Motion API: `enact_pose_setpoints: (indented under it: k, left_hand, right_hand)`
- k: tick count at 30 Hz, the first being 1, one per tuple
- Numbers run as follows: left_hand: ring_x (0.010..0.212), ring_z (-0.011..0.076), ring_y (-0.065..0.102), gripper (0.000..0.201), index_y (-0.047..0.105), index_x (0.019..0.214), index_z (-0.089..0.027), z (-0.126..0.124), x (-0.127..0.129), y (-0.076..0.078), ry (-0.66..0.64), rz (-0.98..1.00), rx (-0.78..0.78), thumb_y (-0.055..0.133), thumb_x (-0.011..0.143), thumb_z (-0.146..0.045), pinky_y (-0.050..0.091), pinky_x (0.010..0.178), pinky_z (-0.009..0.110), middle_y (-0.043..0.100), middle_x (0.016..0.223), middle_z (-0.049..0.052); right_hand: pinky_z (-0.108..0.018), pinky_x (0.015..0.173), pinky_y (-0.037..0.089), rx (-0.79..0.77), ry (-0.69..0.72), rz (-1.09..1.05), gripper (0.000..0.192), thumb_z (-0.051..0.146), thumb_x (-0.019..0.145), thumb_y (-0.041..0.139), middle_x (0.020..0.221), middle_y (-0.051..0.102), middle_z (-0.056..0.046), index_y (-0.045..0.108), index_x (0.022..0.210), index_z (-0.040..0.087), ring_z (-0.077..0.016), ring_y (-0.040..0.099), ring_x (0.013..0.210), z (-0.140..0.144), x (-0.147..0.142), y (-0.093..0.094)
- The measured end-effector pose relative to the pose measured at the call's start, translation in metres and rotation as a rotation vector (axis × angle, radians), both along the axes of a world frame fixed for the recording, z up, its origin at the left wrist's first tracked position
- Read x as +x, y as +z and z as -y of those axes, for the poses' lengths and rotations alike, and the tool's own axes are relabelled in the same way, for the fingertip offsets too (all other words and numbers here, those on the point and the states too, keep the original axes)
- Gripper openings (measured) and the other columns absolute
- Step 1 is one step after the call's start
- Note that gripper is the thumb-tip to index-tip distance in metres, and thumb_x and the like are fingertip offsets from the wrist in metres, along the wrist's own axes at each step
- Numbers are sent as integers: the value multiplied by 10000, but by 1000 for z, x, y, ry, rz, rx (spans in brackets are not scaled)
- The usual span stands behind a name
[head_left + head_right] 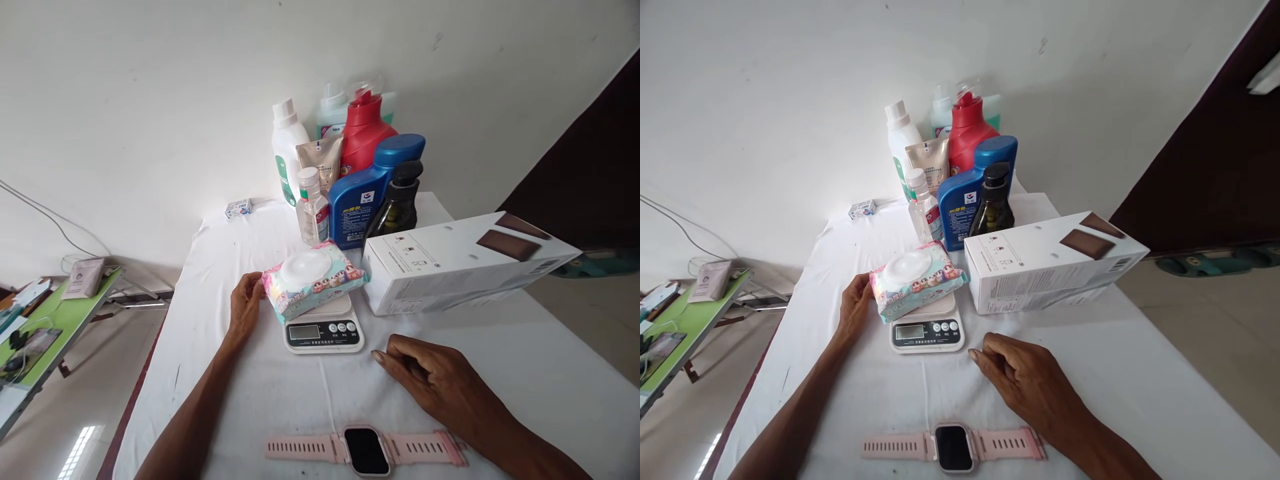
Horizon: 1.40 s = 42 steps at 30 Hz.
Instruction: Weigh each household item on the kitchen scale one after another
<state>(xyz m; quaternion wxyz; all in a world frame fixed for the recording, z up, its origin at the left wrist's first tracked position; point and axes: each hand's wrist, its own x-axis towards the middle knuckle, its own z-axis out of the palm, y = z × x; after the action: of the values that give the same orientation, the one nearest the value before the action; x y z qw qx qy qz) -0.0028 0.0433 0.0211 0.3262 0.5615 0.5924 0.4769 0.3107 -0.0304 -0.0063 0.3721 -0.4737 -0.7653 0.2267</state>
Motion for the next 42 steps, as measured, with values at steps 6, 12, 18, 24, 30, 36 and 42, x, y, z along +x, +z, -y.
enact_pose_setpoints:
  k: [6, 12, 18, 24, 30, 36, 42]
  left_hand:
    - [857, 191, 668, 382, 697, 1063, -179, -2, -1, -1, 4, 6, -10, 632, 935, -534, 537, 773, 307, 753, 1002, 69]
    - [828, 201, 656, 503, 720, 1035, -181, -3, -3, -5, 20, -35, 29, 461, 1018, -612, 530, 790, 341, 740, 938, 68]
    - [860, 229, 690, 732, 687, 1142, -140, -3, -5, -12, -4, 123, 33, 288, 1021, -741, 544, 777, 375, 736, 980, 122]
    - [1263, 303, 612, 762, 498, 1446, -227, 9, 3, 21, -103, -62, 231, 445, 943, -797, 509, 1037, 480, 600, 1393, 156]
    - [1349, 364, 542, 932, 424, 1510, -263, 10, 31, 54, -299, -601, 256, 881, 731, -493, 472, 1098, 554, 558, 1463, 153]
    - [1065, 294, 681, 613, 597, 1254, -222, 10, 42, 48, -114, -414, 205, 855, 759, -475, 571, 896, 459, 702, 1188, 85]
    - [923, 247, 704, 593, 636, 1247, -237, 26, 45, 78, -32, -129, 153, 863, 759, -486, 588, 735, 381, 736, 1053, 39]
  right_hand:
    - [-217, 461, 327, -1, 7, -8, 426, 388, 1010, 553, 555, 399, 61, 335, 679, 232, -95, 358, 477, -1, 0, -2]
    - [-216, 468, 322, -3, 14, -8, 419, 380, 1016, 546, 558, 397, 61, 337, 685, 229, -93, 359, 486, 0, 0, -1]
    - [-225, 485, 319, -18, 15, -8, 419, 382, 1018, 542, 567, 407, 59, 335, 687, 229, -98, 365, 501, 0, 1, -6]
    - [-241, 502, 312, -48, 31, -21, 406, 380, 1029, 511, 578, 406, 55, 337, 693, 235, -107, 368, 511, 1, 1, -3]
    - [-246, 521, 306, -53, 40, -26, 397, 371, 1035, 492, 595, 400, 55, 324, 702, 235, -108, 362, 527, 0, 1, -4]
    - [-251, 529, 297, -54, 59, -30, 395, 356, 1037, 473, 597, 394, 53, 309, 698, 236, -112, 365, 537, 1, 1, -5]
    - [-259, 539, 295, -63, 62, -17, 383, 340, 1031, 464, 604, 392, 52, 298, 702, 237, -114, 368, 534, 1, 0, -3]
